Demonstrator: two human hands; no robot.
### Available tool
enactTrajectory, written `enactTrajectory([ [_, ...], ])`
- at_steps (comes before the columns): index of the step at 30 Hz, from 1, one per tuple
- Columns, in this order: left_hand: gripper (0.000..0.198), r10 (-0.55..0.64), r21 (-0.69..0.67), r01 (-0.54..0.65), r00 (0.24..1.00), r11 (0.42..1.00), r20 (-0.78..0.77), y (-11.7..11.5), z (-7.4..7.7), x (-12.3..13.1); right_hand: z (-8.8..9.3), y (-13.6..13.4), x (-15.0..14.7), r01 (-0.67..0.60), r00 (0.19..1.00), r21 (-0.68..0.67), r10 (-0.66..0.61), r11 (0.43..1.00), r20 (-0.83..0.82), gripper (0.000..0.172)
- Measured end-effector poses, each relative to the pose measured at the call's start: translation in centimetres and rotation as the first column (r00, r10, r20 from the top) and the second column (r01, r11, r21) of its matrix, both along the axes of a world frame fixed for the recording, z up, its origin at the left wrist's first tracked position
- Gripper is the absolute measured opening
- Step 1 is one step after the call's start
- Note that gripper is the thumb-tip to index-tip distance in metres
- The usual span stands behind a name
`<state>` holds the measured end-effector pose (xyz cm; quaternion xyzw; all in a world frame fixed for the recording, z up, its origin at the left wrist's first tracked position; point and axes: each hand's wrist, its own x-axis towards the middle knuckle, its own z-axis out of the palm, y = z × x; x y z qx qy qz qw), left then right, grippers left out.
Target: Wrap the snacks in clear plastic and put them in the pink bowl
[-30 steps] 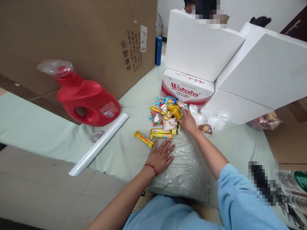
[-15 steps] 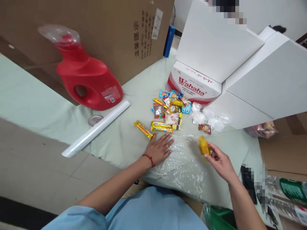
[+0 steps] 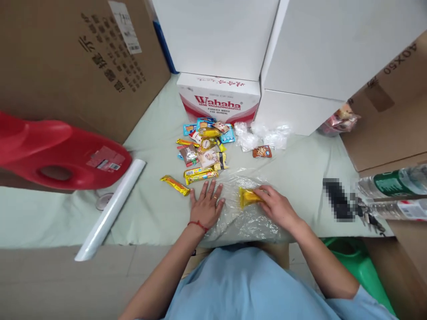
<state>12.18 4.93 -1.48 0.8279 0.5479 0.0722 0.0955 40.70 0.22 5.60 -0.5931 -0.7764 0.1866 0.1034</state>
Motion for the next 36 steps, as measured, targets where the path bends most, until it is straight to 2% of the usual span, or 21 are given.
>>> enactTrajectory([
  [4, 0.057, -0.006, -0.016, 0.005, 0.999, 1.0, -0.047, 0.1, 0.1, 0.1, 0.4, 0.3, -1.5, 0.051, 0.998, 0.045, -0.05, 0.998, -0.036, 0.053],
  [7, 0.056, 0.009, 0.005, -0.008, 0.998, 1.0, -0.06, -0.3, 0.0, 0.2, -0.6, 0.2, -3.0, 0.038, 0.999, -0.069, -0.037, 0.997, 0.013, 0.054],
  [9, 0.056, 0.025, 0.028, -0.023, 0.998, 0.999, -0.061, -0.6, -0.1, 0.2, -1.1, 0.3, -3.0, 0.031, 0.999, -0.12, -0.034, 0.992, -0.018, 0.053],
  [10, 0.056, 0.029, 0.037, -0.027, 0.998, 0.999, -0.059, -0.8, -0.1, 0.3, -1.2, 0.5, -2.6, 0.054, 0.997, -0.105, -0.061, 0.993, -0.056, 0.049],
  [12, 0.056, 0.032, 0.042, -0.03, 0.998, 0.999, -0.06, -1.1, 0.0, 0.3, -1.1, 1.3, -1.0, 0.19, 0.974, 0.006, -0.187, 0.982, -0.128, 0.041],
  [14, 0.056, 0.036, 0.025, -0.035, 0.996, 0.999, -0.077, -1.3, 0.1, 0.4, -1.1, 2.8, 0.9, 0.383, 0.919, 0.122, -0.364, 0.916, -0.149, 0.04],
  [15, 0.055, 0.044, 0.012, -0.043, 0.995, 0.999, -0.093, -1.3, 0.2, 0.5, -1.3, 3.7, 1.8, 0.455, 0.888, 0.128, -0.438, 0.881, -0.14, 0.04],
  [17, 0.054, 0.063, -0.019, -0.066, 0.989, 0.998, -0.133, -1.3, 0.5, 0.6, -1.9, 5.5, 3.2, 0.512, 0.855, 0.029, -0.506, 0.859, -0.113, 0.038],
  [19, 0.054, 0.078, -0.044, -0.087, 0.983, 0.995, -0.166, -1.3, 0.7, 0.7, -2.9, 6.9, 4.0, 0.479, 0.863, -0.104, -0.49, 0.871, -0.124, 0.025],
  [21, 0.054, 0.085, -0.059, -0.096, 0.981, 0.994, -0.177, -1.3, 0.9, 0.8, -3.8, 7.8, 4.6, 0.435, 0.874, -0.138, -0.454, 0.89, -0.171, 0.013],
  [24, 0.054, 0.086, -0.066, -0.098, 0.983, 0.993, -0.163, -1.3, 1.1, 0.9, -4.4, 8.0, 5.8, 0.491, 0.844, -0.016, -0.48, 0.871, -0.241, 0.018],
  [28, 0.054, 0.082, -0.069, -0.092, 0.987, 0.993, -0.137, -1.3, 1.1, 0.8, -3.6, 7.4, 6.5, 0.609, 0.79, 0.25, -0.548, 0.753, -0.276, 0.023],
  [29, 0.054, 0.082, -0.067, -0.091, 0.988, 0.994, -0.131, -1.3, 1.0, 0.8, -3.3, 7.1, 6.2, 0.586, 0.809, 0.305, -0.525, 0.751, -0.264, 0.025],
  [30, 0.054, 0.081, -0.064, -0.09, 0.989, 0.994, -0.125, -1.3, 1.0, 0.8, -3.2, 6.9, 5.8, 0.529, 0.848, 0.349, -0.469, 0.773, -0.246, 0.027],
  [32, 0.054, 0.082, -0.056, -0.088, 0.991, 0.995, -0.109, -1.3, 0.9, 0.8, -3.3, 6.5, 4.6, 0.311, 0.948, 0.381, -0.258, 0.87, -0.186, 0.031],
  [34, 0.054, 0.08, -0.046, -0.085, 0.993, 0.995, -0.086, -1.3, 0.8, 0.7, -4.0, 6.3, 3.6, 0.075, 0.992, 0.331, -0.038, 0.941, -0.118, 0.035],
  [36, 0.054, 0.071, -0.037, -0.073, 0.996, 0.997, -0.056, -1.3, 0.7, 0.5, -4.8, 6.0, 3.4, -0.011, 0.996, 0.266, 0.033, 0.964, -0.081, 0.038],
])
